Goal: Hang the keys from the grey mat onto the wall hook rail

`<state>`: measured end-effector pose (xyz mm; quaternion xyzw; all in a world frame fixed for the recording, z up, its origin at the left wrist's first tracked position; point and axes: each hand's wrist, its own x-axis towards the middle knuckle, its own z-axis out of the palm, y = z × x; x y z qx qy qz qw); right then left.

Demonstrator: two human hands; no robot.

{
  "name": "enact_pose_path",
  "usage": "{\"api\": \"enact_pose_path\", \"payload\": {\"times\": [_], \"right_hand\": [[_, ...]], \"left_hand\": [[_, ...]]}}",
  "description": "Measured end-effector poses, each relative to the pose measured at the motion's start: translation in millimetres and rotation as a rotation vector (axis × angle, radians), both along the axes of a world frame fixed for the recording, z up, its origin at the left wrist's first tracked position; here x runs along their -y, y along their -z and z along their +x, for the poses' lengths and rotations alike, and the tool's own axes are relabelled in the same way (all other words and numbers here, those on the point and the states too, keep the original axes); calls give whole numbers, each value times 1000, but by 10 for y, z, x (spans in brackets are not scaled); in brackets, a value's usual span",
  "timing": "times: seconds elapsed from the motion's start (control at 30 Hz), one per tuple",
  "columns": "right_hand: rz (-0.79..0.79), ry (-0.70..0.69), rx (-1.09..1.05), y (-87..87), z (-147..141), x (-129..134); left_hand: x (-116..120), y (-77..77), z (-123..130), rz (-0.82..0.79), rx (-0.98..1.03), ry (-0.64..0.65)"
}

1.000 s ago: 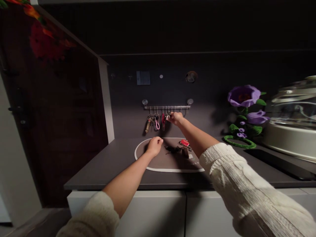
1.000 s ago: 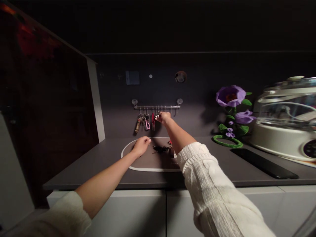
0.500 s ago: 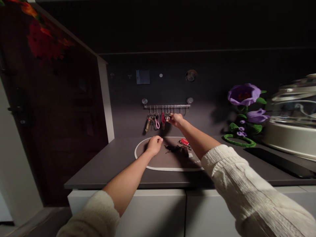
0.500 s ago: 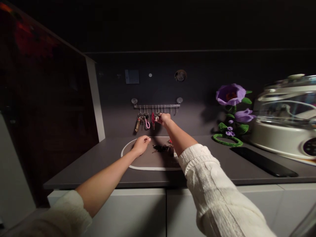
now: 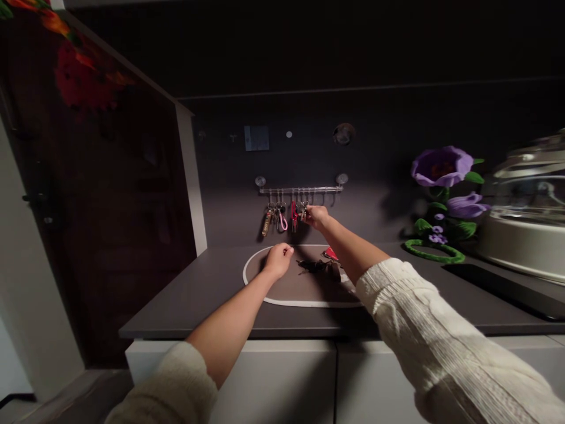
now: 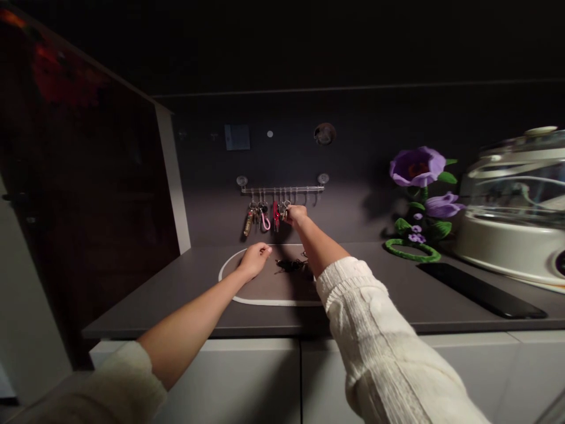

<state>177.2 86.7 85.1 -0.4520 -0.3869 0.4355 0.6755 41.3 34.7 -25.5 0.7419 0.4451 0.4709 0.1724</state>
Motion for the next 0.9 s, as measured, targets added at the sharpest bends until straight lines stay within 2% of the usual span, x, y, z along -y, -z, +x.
{"api": "enact_pose_path", "payload": {"times": [0.23, 0.9], "right_hand": [[-8, -89, 60, 23, 50, 88], [-65, -86, 184, 162, 177, 342]], "left_hand": [[9, 6, -15, -10, 4, 3], [53, 4, -31, -67, 53, 82]]}}
